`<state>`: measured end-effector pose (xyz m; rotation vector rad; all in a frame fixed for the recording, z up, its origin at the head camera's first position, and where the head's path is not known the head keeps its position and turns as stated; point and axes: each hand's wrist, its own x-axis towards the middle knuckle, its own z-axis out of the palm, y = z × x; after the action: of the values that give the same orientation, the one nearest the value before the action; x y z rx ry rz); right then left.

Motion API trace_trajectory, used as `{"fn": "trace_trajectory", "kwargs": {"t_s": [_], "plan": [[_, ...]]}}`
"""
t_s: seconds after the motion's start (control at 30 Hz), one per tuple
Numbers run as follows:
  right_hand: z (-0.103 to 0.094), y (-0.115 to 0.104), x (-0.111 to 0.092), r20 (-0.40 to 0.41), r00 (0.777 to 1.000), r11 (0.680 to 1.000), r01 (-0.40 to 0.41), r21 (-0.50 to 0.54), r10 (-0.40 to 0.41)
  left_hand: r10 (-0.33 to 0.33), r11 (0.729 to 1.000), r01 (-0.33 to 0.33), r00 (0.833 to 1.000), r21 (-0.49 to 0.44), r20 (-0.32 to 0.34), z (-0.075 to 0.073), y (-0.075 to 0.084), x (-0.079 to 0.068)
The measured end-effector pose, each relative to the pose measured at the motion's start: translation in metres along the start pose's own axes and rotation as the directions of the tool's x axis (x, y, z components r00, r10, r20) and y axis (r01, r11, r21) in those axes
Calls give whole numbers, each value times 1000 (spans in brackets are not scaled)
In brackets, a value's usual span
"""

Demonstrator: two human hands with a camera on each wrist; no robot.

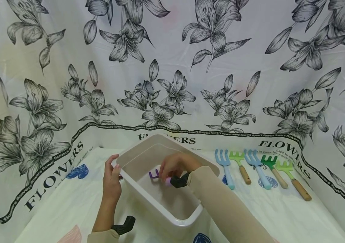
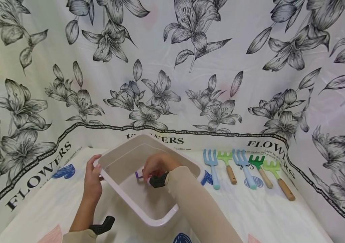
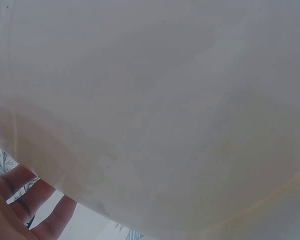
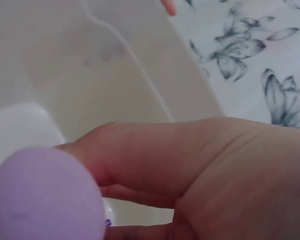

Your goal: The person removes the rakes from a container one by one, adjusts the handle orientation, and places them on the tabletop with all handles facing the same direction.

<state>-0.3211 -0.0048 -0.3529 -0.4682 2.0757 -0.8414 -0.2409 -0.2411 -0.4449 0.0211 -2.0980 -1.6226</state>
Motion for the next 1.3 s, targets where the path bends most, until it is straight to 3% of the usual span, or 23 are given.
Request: {"fn": "trace_trajectory", "kwargs": {"t_s": [0.2,0.43,0.57,0.73,0.97,1.3], "plan": [[-3,-3,-4,90,994,997,54,58,-59,6,1000,-6,1000,5,-5,1,-2,0],[-6,-8,-17,122,970,977,214,-6,-211,10,1000,-10,1000,-1,-7,2,-4,2],[-11,-8,-29,78,965,967,253,-20,-250,5,1000,-5,1000,-1,-14,1,-3,2],[-21,2,-49,-47,953,954,299,-33,-301,-21,1000,21,1000,-14,-3,0,-3,2],[-28,20,-78,-200,890,912,407,-53,-409,-37,999,37,999,-16,5,1,-1,2],[-31,49,-106,-350,808,867,497,-28,-474,-30,999,30,1000,-15,2,0,0,1]]}}
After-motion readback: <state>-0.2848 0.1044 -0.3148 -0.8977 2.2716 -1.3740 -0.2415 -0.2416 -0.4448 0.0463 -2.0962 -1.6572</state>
